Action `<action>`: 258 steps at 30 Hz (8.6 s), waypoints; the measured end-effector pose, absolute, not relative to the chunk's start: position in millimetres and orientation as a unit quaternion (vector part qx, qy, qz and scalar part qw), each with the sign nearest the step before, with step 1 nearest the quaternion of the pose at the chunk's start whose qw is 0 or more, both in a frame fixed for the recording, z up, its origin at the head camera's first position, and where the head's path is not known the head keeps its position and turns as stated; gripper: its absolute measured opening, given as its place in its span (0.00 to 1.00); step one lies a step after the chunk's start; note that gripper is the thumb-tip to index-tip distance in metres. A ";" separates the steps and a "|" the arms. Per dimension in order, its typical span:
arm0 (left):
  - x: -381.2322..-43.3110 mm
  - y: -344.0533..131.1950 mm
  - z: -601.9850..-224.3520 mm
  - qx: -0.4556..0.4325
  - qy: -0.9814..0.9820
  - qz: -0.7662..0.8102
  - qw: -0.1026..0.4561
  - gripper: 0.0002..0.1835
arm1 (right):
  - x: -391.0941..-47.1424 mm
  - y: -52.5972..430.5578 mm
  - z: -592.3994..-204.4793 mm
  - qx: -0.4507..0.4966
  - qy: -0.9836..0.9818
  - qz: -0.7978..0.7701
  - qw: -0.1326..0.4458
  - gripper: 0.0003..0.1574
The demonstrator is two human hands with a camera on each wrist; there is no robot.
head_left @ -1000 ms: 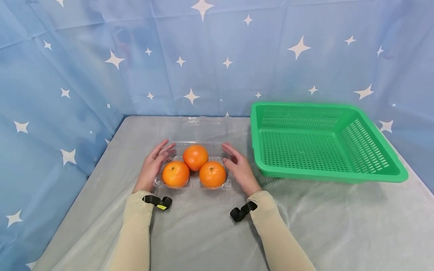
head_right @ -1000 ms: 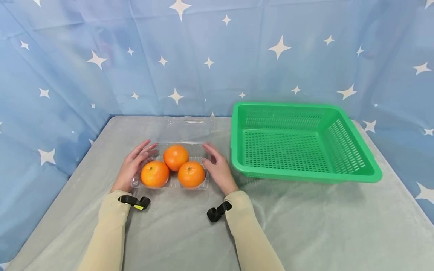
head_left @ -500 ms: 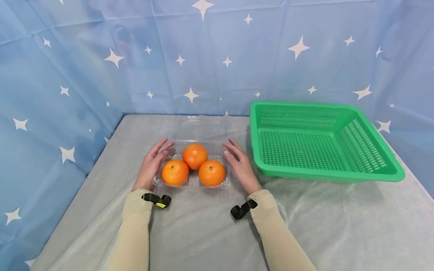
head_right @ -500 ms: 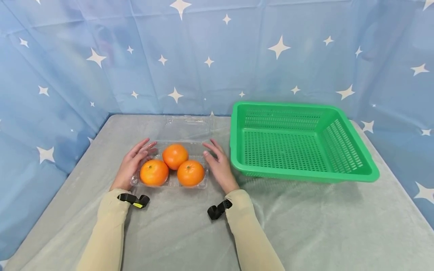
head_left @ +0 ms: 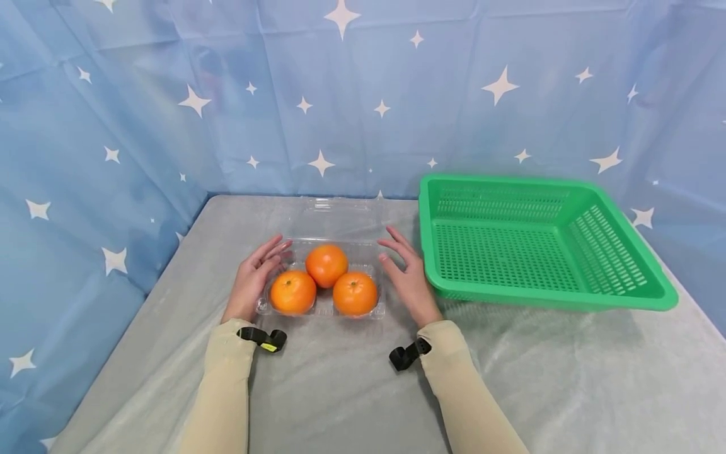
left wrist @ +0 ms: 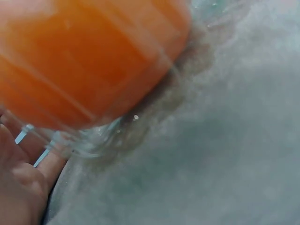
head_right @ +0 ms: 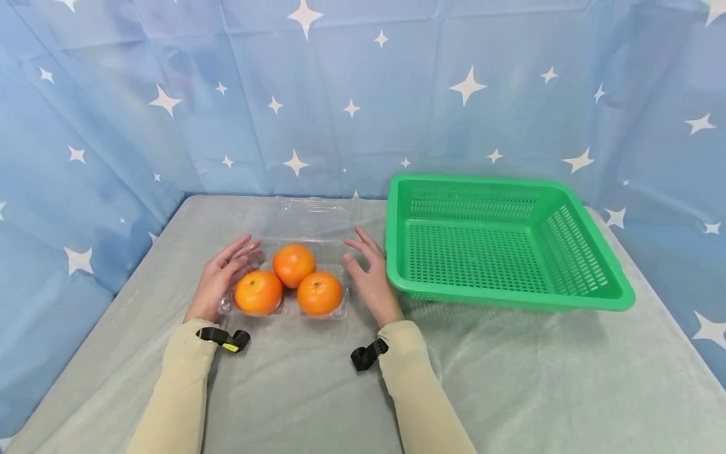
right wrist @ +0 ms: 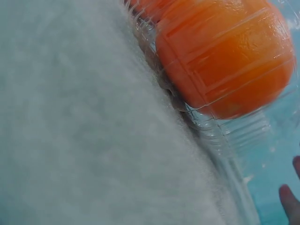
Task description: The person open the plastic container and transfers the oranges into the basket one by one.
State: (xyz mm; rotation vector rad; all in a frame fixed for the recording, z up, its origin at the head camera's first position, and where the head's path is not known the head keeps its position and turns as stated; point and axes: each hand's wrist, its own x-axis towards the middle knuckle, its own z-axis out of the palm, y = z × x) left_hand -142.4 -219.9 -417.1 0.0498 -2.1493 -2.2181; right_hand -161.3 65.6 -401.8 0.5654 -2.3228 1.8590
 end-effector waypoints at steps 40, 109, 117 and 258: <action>-151.8 -227.6 -438.2 0.057 -0.746 -0.657 0.093 0.20 | -162.4 54.7 -405.7 0.303 -0.837 0.455 0.030 0.16; -148.3 -225.8 -427.2 0.074 -0.739 -0.666 0.068 0.24 | -158.8 44.5 -385.9 0.298 -0.894 0.323 -0.090 0.26; -147.4 -222.0 -421.8 0.080 -0.741 -0.663 0.068 0.23 | -158.7 44.4 -387.5 0.286 -0.898 0.324 -0.086 0.31; -144.3 -218.8 -416.0 0.070 -0.736 -0.670 0.064 0.23 | -150.2 32.6 -390.7 0.269 -0.914 0.296 -0.071 0.38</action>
